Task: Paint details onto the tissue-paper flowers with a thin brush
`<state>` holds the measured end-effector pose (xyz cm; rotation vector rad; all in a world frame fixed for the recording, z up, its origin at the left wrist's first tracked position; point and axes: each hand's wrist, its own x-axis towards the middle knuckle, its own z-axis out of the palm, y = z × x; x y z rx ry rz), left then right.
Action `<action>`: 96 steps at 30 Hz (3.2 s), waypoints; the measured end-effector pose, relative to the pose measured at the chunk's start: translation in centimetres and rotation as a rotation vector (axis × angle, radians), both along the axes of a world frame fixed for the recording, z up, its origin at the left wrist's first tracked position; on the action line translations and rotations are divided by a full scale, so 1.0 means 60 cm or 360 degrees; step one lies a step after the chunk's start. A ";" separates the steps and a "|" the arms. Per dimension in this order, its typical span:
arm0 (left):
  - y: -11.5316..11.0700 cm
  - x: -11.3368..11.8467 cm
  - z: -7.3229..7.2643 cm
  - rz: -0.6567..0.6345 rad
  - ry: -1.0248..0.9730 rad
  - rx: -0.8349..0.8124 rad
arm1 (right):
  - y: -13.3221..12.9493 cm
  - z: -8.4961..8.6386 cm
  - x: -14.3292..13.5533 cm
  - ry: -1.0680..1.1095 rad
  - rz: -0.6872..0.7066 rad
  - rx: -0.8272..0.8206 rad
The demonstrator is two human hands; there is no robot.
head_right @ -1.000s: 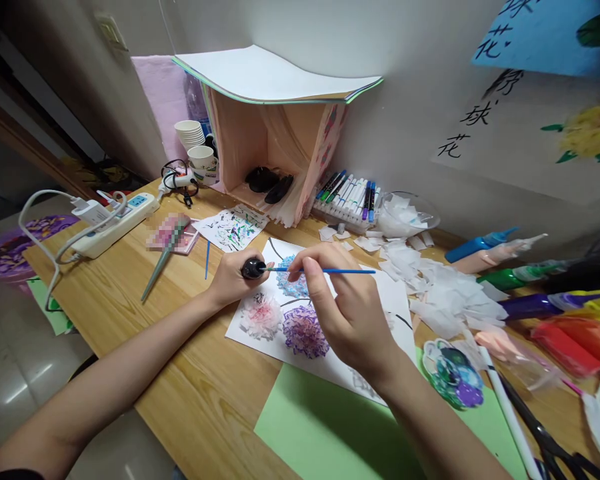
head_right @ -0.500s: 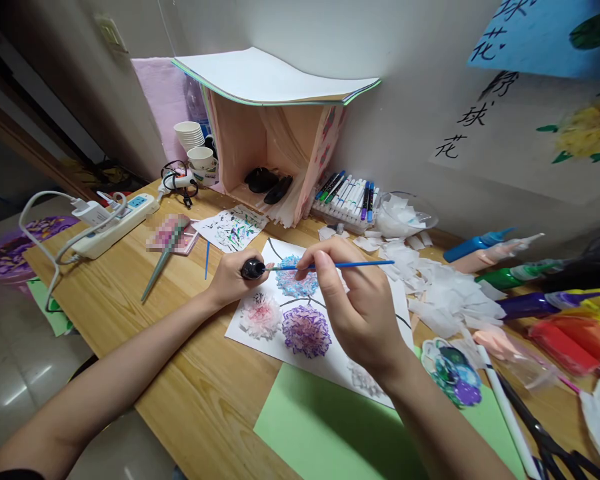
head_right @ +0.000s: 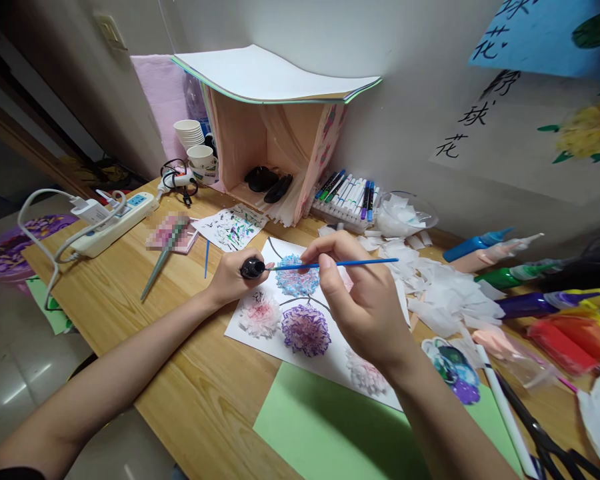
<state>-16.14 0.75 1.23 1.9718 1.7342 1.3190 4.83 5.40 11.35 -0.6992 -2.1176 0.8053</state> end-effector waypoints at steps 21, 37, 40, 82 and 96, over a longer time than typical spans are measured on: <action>0.006 0.005 0.008 0.0266 -0.0223 0.0023 | 0.004 0.015 0.004 0.0425 -0.0130 -0.0198; 0.022 -0.006 -0.010 0.0324 -0.0656 -0.0430 | 0.003 -0.055 -0.036 -0.0348 0.0131 -0.0239; 0.022 -0.006 -0.007 0.0322 -0.0641 -0.0437 | 0.002 -0.059 -0.039 -0.0391 0.0129 -0.0233; 0.024 -0.009 -0.014 0.0367 -0.0523 -0.0418 | 0.006 -0.055 -0.037 -0.0464 0.0107 -0.0170; 0.024 -0.009 -0.014 0.0387 -0.0506 -0.0435 | 0.005 -0.050 -0.035 -0.0469 0.0101 -0.0146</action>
